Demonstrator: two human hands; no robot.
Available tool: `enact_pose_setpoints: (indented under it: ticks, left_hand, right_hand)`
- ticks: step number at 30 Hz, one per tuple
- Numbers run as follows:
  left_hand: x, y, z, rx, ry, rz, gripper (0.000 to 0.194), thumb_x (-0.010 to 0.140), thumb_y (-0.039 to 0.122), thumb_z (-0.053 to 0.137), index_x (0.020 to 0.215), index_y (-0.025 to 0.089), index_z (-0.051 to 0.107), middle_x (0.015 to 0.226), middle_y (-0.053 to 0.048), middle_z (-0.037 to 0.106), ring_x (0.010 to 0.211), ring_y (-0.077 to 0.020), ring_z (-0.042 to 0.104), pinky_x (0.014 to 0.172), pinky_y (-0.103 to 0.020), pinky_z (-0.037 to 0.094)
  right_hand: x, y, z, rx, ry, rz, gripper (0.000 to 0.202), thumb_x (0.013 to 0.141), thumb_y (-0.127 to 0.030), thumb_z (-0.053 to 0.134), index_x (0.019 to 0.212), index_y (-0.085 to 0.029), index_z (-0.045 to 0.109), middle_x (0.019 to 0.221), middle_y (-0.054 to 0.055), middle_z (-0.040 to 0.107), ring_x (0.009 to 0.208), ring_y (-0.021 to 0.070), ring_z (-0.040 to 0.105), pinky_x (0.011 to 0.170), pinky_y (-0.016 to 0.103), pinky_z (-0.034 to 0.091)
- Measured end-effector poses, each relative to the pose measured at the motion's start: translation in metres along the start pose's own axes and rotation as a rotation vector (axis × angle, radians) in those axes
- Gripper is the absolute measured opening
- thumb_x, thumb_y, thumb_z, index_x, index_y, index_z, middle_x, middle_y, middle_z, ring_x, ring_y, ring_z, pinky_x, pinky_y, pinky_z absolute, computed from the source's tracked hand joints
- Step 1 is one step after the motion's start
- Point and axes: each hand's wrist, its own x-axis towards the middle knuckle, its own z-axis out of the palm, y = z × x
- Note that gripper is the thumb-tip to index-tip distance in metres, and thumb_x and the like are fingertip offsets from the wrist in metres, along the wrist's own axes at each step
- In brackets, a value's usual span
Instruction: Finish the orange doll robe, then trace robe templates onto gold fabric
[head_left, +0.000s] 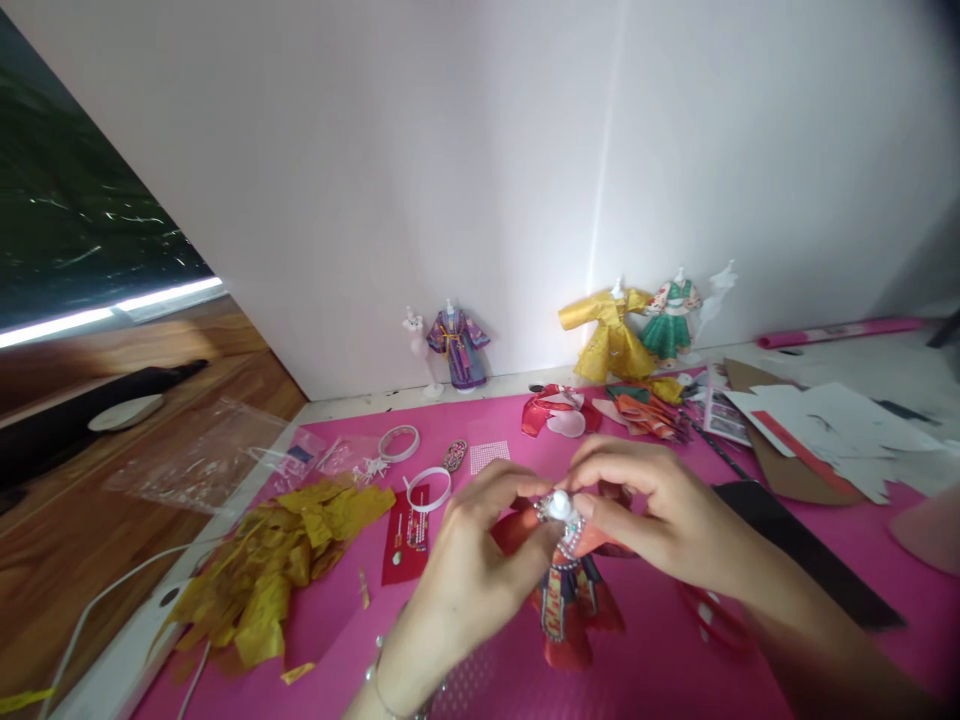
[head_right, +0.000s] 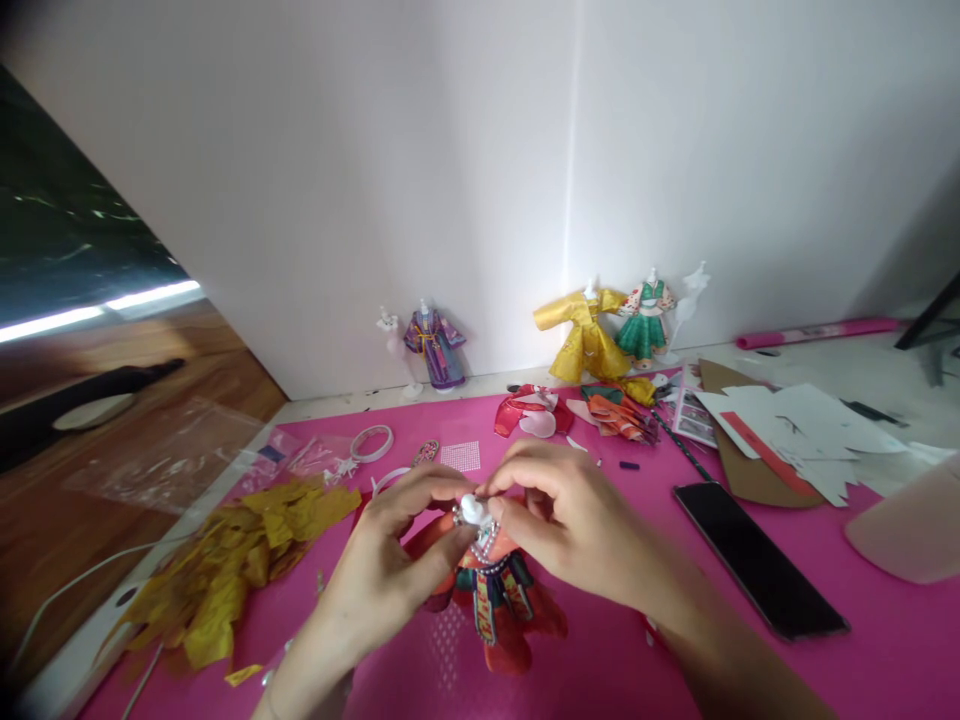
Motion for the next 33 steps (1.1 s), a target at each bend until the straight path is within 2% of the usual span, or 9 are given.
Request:
enact_pose_setpoints:
  ticks: [4,9,14,18,24,28,33]
  left_hand:
    - [-0.002,-0.002,0.0,0.004,-0.005,-0.007,0.018,0.086,0.012,0.064,0.1,0.022,0.07,0.099,-0.003,0.068,0.091,-0.0164,0.065,0.082,-0.031,0.05]
    - [-0.005,-0.004,-0.004,-0.008,0.001,-0.026,0.018,0.089,0.017,0.063,0.105,0.021,0.069,0.103,-0.005,0.068,0.094,-0.0172,0.065,0.084,-0.033,0.051]
    - [-0.008,-0.008,-0.005,-0.067,0.063,-0.043,0.015,0.092,0.02,0.058,0.103,0.02,0.068,0.103,-0.007,0.069,0.096,-0.0192,0.066,0.085,-0.035,0.054]
    - [-0.009,-0.008,-0.004,-0.08,0.088,-0.035,0.011,0.09,0.018,0.059,0.095,0.021,0.069,0.099,-0.006,0.07,0.093,-0.0192,0.067,0.084,-0.036,0.055]
    - [-0.007,-0.008,-0.003,-0.113,0.127,-0.035,0.009,0.087,0.016,0.061,0.089,0.021,0.069,0.094,-0.006,0.071,0.091,-0.0189,0.068,0.082,-0.034,0.056]
    - [-0.007,-0.01,-0.005,-0.135,0.13,-0.053,0.01,0.089,0.016,0.059,0.091,0.02,0.067,0.093,-0.005,0.07,0.088,-0.0168,0.068,0.079,-0.031,0.056]
    - [-0.013,-0.01,-0.004,-0.1,0.161,-0.025,0.01,0.088,0.014,0.06,0.092,0.022,0.064,0.102,-0.004,0.069,0.099,-0.0167,0.066,0.086,-0.031,0.054]
  right_hand:
    - [-0.001,0.001,0.001,-0.003,-0.01,-0.001,0.016,0.093,-0.022,0.055,0.083,-0.019,0.068,0.08,0.002,0.063,0.067,0.0121,0.057,0.06,0.026,0.041]
    - [-0.003,0.001,0.0,-0.011,0.043,0.003,0.016,0.093,-0.023,0.056,0.089,-0.019,0.071,0.08,0.001,0.064,0.065,0.0116,0.054,0.057,0.025,0.04]
    - [-0.007,0.001,0.001,-0.01,0.102,-0.019,0.013,0.093,-0.025,0.059,0.094,-0.02,0.071,0.086,0.003,0.066,0.065,0.0118,0.054,0.059,0.026,0.042]
    - [-0.008,0.001,0.003,0.011,0.075,-0.023,0.012,0.093,-0.031,0.063,0.093,-0.021,0.071,0.087,0.003,0.065,0.063,0.0113,0.054,0.058,0.027,0.043]
    - [-0.006,0.006,0.005,0.02,0.05,-0.007,0.012,0.094,-0.031,0.063,0.091,-0.021,0.069,0.087,0.004,0.065,0.065,0.0121,0.056,0.058,0.026,0.044]
    - [-0.006,0.005,0.006,0.021,0.054,-0.002,0.015,0.094,-0.033,0.062,0.09,-0.021,0.069,0.086,0.003,0.064,0.065,0.0119,0.056,0.058,0.026,0.045]
    - [-0.005,0.004,0.006,0.023,0.049,0.005,0.016,0.094,-0.035,0.062,0.09,-0.021,0.069,0.085,0.002,0.063,0.065,0.0116,0.056,0.058,0.026,0.044]
